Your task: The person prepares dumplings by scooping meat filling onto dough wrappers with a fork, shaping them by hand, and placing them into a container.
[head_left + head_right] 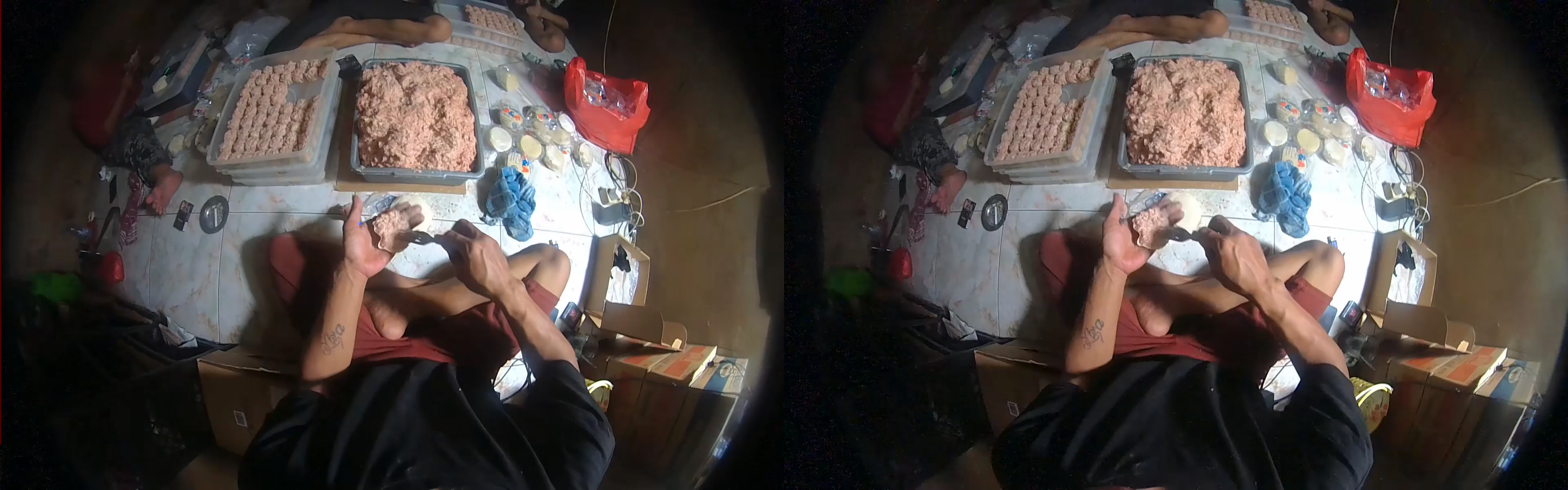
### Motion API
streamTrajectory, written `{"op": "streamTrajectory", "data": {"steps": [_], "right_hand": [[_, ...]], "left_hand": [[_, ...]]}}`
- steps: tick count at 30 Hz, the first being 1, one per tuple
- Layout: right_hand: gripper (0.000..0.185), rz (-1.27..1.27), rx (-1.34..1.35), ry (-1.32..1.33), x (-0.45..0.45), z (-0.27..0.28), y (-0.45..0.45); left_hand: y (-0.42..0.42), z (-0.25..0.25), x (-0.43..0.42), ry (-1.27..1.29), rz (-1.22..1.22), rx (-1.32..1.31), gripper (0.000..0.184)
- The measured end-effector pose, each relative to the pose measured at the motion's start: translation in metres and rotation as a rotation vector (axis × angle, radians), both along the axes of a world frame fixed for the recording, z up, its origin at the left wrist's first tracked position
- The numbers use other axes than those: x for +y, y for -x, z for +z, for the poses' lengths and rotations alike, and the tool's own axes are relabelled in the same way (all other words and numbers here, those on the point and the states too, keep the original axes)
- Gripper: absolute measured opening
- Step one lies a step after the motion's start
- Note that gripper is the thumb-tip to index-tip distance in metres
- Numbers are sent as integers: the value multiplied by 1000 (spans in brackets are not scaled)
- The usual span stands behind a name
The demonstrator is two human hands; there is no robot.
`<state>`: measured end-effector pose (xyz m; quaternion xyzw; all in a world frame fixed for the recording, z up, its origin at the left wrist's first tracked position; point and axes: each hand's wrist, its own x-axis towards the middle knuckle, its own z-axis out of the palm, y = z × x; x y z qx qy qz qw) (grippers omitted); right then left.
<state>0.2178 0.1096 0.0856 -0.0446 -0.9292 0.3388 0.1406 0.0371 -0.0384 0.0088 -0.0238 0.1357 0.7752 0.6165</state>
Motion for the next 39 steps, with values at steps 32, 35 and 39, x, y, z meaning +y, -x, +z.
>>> {"op": "streamTrajectory", "data": {"steps": [32, 35, 39], "right_hand": [[17, -423, -105, 895, -4, -34, 6], [20, -282, -256, 1287, -11, -28, 22], [25, -161, -60, 1267, -21, 26, 25]], "left_hand": [[-5, 11, 14, 230, -90, 510, 77], [-6, 45, 12, 137, -225, 572, 71], [13, 69, -6, 31, -273, 1126, 52]]}}
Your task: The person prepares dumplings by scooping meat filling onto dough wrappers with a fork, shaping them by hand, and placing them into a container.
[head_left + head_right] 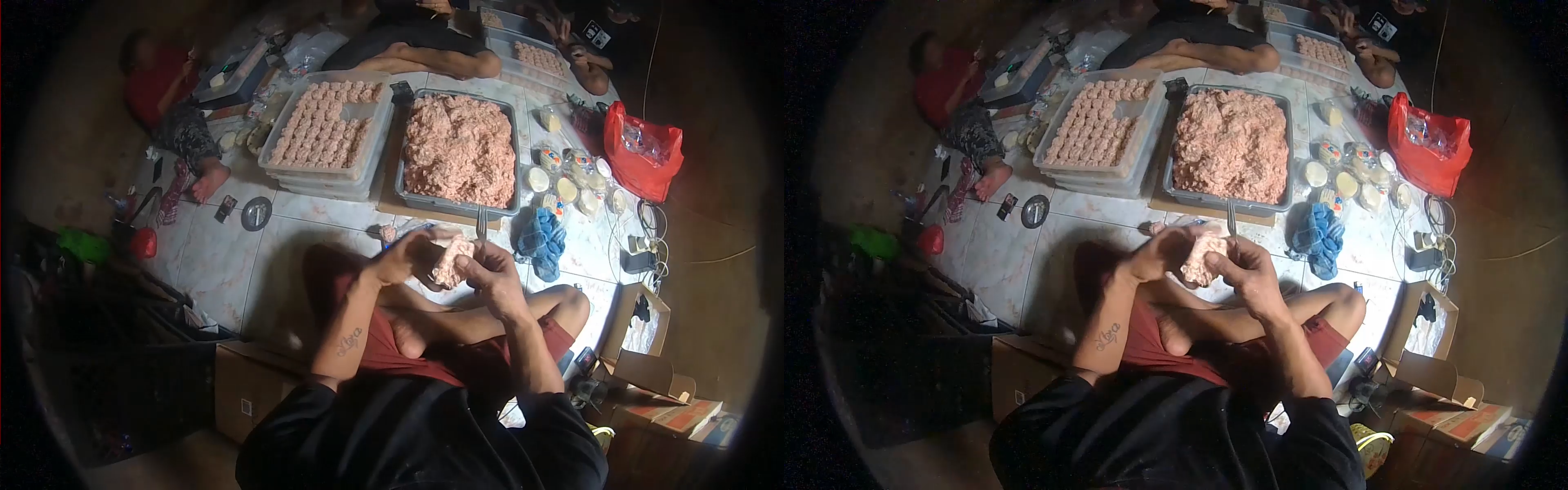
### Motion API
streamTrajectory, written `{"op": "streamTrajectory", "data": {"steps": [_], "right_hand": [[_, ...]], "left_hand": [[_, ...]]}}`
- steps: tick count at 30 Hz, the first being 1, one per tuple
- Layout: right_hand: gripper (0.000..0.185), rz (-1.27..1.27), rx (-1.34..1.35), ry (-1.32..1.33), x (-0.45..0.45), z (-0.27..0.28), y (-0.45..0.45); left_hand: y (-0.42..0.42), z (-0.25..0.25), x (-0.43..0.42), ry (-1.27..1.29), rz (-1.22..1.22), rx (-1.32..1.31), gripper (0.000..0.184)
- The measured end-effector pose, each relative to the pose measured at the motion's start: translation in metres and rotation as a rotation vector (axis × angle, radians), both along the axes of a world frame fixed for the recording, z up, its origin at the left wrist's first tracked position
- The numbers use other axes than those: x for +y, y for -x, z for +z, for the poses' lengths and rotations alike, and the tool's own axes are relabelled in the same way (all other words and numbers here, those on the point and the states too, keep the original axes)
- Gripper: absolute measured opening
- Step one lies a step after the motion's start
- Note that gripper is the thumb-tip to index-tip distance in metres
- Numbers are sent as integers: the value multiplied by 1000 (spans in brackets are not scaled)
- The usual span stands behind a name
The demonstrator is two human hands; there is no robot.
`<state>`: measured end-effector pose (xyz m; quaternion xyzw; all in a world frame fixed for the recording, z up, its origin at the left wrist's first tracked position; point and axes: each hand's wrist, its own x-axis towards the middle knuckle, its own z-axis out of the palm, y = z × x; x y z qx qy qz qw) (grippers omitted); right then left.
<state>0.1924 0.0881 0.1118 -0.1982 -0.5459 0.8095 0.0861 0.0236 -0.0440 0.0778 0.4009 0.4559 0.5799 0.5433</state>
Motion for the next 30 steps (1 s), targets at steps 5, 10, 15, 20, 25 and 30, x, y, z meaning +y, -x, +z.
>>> {"op": "streamTrajectory", "data": {"steps": [5, 10, 15, 20, 25, 30], "right_hand": [[26, -181, 40, -390, 8, 1, 6], [19, -179, 11, -73, 2, -82, -24], [16, -92, -11, -128, -15, -95, -30], [17, -67, -72, -1050, 7, -37, -24], [24, -33, -113, -400, 2, -77, -41], [17, -44, -14, -409, -26, -77, -29]], "left_hand": [[-22, -40, -3, -224, 455, 973, 46], [-24, -76, 2, -137, 1013, 764, 36], [-25, -51, 9, -176, 809, 545, 46], [-18, -72, 2, -65, 735, 927, 74], [-17, -20, 2, -144, 721, 859, 56], [-24, -39, 8, -239, 585, 826, 50]]}}
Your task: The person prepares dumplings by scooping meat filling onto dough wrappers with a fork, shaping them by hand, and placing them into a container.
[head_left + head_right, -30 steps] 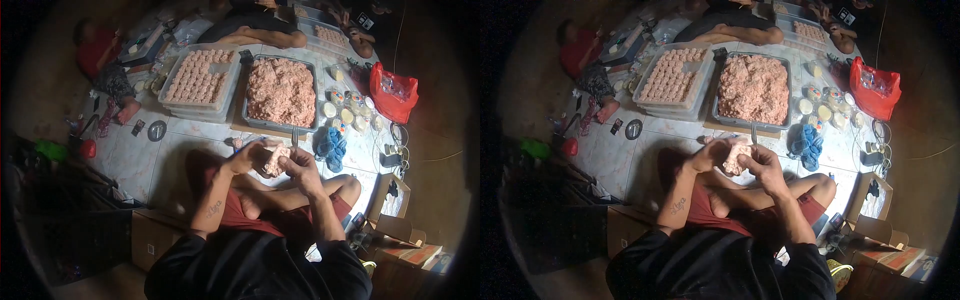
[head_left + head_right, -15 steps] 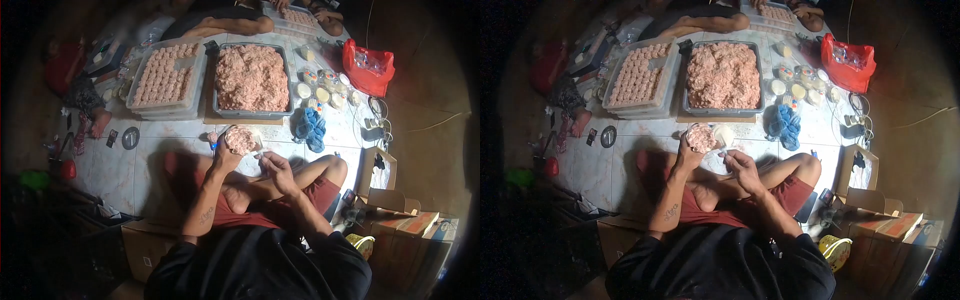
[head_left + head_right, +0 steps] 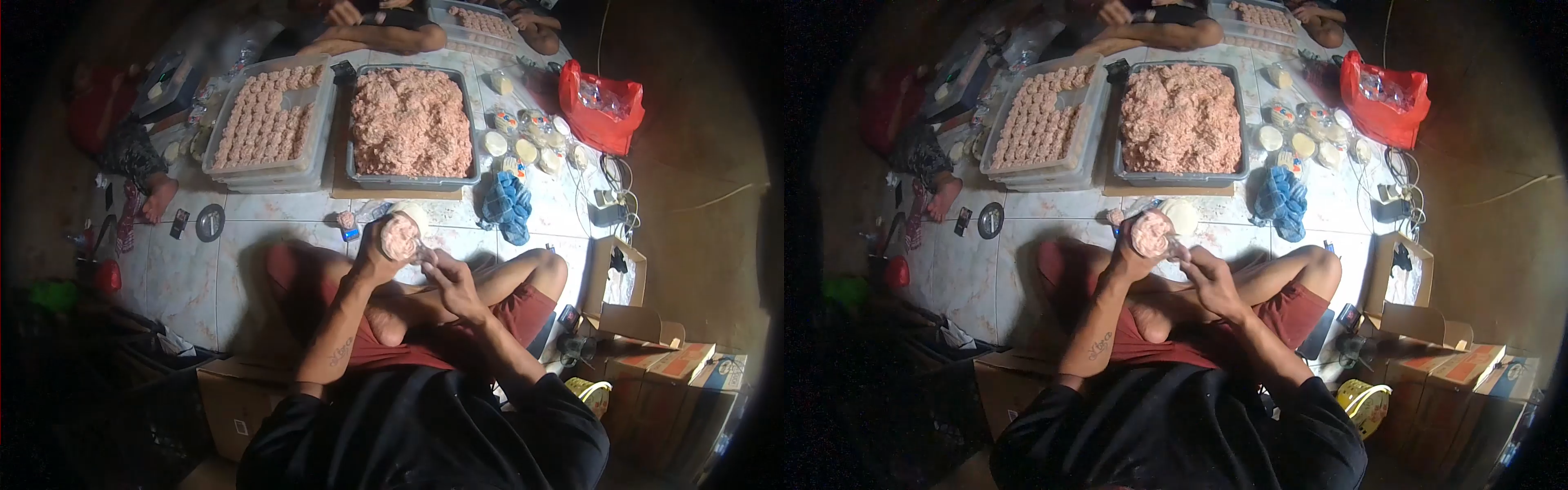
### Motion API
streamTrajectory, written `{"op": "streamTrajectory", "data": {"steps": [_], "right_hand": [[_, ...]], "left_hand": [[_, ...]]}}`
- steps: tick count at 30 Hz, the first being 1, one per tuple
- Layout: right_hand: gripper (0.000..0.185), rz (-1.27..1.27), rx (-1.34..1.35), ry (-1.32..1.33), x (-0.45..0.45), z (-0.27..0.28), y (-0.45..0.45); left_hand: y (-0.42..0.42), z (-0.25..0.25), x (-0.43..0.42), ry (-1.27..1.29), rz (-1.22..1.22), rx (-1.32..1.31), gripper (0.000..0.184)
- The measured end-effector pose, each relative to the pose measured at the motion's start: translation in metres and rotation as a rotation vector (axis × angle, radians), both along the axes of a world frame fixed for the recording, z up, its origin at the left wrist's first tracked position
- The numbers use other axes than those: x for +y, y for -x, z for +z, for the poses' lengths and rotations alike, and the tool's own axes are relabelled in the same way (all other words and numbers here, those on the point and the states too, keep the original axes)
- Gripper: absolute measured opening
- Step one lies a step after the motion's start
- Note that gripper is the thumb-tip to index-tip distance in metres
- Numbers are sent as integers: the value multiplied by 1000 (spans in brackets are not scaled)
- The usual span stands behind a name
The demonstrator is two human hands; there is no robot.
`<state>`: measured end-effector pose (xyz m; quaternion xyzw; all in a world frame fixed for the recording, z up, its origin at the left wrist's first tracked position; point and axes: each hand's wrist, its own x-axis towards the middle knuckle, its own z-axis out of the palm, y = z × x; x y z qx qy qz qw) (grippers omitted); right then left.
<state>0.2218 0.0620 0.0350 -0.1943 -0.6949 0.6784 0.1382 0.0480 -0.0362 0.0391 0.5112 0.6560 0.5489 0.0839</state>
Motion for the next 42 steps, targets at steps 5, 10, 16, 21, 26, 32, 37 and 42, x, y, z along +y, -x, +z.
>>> {"op": "streamTrajectory", "data": {"steps": [5, 10, 16, 21, 26, 32, 37, 42], "right_hand": [[16, -113, 41, -551, 24, 16, -1], [19, -80, -102, 58, 16, -6, -24], [19, 32, 54, 419, 2, -7, -14], [15, -121, 63, -423, 17, 7, -14], [18, -92, -56, 52, 20, -3, -32], [19, 38, 31, 393, 2, -13, -29], [13, -122, 75, -214, -2, 3, -11], [13, -118, 52, -155, 11, 10, -38]], "left_hand": [[-1, -6, 3, 77, 248, -200, 47], [19, 16, -7, 285, -108, -154, 59], [-1, -14, 9, 11, -188, -496, 42], [-13, 20, 12, 133, 63, -332, 43], [-4, 20, -1, 25, -33, -373, 53], [-4, 25, 7, -5, -66, -242, 50], [-21, 1, 19, 18, 19, -228, 34], [6, 17, -4, -74, -131, -338, 50]]}}
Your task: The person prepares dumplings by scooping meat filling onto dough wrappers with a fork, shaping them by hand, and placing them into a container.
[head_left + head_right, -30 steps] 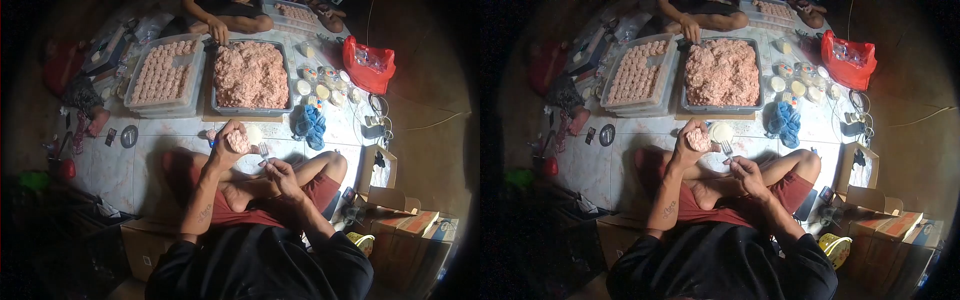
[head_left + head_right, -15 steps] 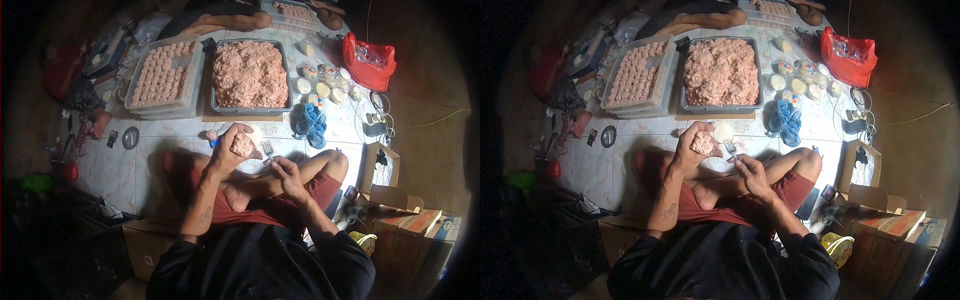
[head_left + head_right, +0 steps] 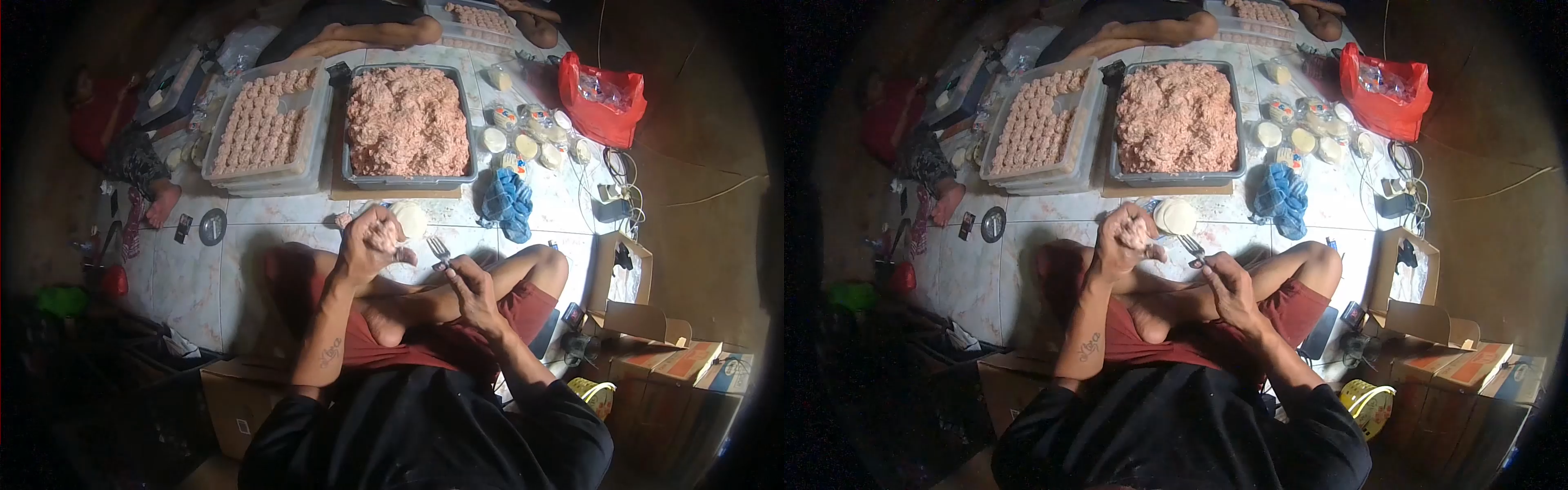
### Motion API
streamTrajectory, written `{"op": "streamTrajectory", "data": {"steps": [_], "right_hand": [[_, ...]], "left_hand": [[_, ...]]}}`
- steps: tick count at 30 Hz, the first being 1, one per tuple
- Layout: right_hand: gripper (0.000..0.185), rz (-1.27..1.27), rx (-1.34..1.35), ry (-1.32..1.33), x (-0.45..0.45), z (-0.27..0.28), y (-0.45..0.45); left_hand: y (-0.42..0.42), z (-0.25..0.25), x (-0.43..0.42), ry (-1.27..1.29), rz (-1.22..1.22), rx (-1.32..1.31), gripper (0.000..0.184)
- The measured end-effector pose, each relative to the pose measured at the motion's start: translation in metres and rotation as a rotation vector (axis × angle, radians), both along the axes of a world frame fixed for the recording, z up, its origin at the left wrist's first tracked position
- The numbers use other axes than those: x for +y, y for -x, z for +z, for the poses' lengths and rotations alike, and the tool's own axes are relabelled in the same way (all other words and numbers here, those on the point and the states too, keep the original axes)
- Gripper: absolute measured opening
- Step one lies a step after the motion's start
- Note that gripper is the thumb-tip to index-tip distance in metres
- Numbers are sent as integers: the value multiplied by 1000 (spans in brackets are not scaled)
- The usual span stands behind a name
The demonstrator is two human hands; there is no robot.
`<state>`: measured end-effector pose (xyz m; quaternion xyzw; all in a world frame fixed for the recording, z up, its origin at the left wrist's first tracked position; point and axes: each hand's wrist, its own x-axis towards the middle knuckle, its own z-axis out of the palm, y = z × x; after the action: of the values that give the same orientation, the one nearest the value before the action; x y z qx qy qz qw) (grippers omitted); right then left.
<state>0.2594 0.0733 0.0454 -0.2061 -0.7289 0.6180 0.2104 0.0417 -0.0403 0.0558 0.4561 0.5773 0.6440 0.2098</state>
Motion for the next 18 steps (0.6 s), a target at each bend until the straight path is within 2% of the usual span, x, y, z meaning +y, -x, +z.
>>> {"op": "streamTrajectory", "data": {"steps": [1, 2, 6, 7, 8, 9, 10, 11, 12, 13, 15, 16, 17, 18], "right_hand": [[14, 30, -40, 84, -2, -3, -3], [14, 30, -40, 82, -4, -5, -3], [12, 20, 9, -66, -18, -16, 25], [8, -87, 92, -240, -21, -15, 40], [5, -189, 176, -418, -21, -16, 45], [17, -118, -71, -513, -12, -16, 39], [17, -116, -68, -512, -2, -16, 31], [17, -148, -71, -333, 7, -14, 23], [19, -194, -80, -344, 6, 11, 22], [20, -239, -91, -353, 6, 37, 21], [23, -131, -123, -516, 13, 56, 11], [23, -65, -89, -619, 14, 67, 11], [23, -67, -91, -624, 15, 66, 12], [23, -37, -114, -646, 14, 64, 14]], "left_hand": [[-3, 0, 0, 4, 0, -5, 50], [-7, 2, 4, 17, -37, -226, 49], [-22, -17, 22, 98, -9, 55, 44], [-30, -21, 29, 82, 98, 221, 43], [-30, -19, 30, 80, 98, 216, 43], [-26, -17, 32, 112, 156, 154, 46], [-21, -13, 31, 147, 214, 93, 49], [-18, -4, 25, 239, 209, 101, 56], [-8, -12, 22, 113, 198, 191, 61], [-2, -8, 15, 206, 157, 162, 59], [0, -5, 9, 304, 117, 123, 58], [2, -6, 12, 293, 109, 156, 50], [3, -5, 16, 278, 100, 191, 42], [1, -3, 19, 274, 96, 188, 42]]}}
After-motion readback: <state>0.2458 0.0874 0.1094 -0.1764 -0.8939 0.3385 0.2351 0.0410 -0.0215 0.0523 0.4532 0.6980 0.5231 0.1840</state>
